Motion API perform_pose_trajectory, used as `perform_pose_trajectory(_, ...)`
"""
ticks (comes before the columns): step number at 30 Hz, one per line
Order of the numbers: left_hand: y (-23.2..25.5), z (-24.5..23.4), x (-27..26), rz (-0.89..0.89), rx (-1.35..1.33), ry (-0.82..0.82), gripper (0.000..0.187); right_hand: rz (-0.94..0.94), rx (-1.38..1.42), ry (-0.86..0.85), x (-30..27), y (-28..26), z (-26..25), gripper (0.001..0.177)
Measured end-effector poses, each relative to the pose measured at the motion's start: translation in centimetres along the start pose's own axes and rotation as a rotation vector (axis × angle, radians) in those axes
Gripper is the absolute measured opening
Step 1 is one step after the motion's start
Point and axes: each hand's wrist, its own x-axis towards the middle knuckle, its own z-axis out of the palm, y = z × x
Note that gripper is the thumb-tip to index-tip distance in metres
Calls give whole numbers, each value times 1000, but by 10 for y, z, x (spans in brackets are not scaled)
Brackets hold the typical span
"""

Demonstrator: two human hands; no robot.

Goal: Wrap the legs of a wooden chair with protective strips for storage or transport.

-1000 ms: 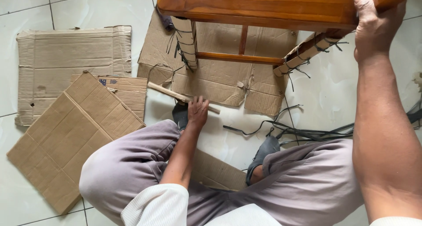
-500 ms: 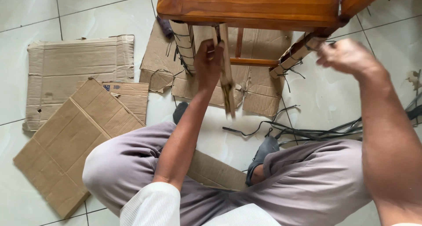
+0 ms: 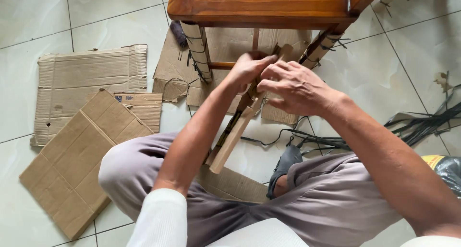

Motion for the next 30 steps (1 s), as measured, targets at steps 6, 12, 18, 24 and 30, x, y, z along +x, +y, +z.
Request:
perform_pose_trajectory(6, 44, 10, 13, -45, 279, -209, 36, 45, -19, -174, -10, 16, 13, 22)
perform_pose_trajectory(12, 15, -21, 32, 440, 1054, -435, 23, 373, 91, -291, -32, 65, 47, 30)
perform_pose_trajectory(18, -33, -52, 29, 319, 1169, -562, 37, 550, 294, -483, -41, 113, 130, 18)
perform_pose_trajectory(24, -148, -105, 91, 207, 1296, -476, 13, 668, 329, -536, -23, 139, 198, 22)
perform_pose_trajectory(30, -184, -172, 115, 659, 1058, -202, 13, 736, 283, -424, -37, 174, 250, 38)
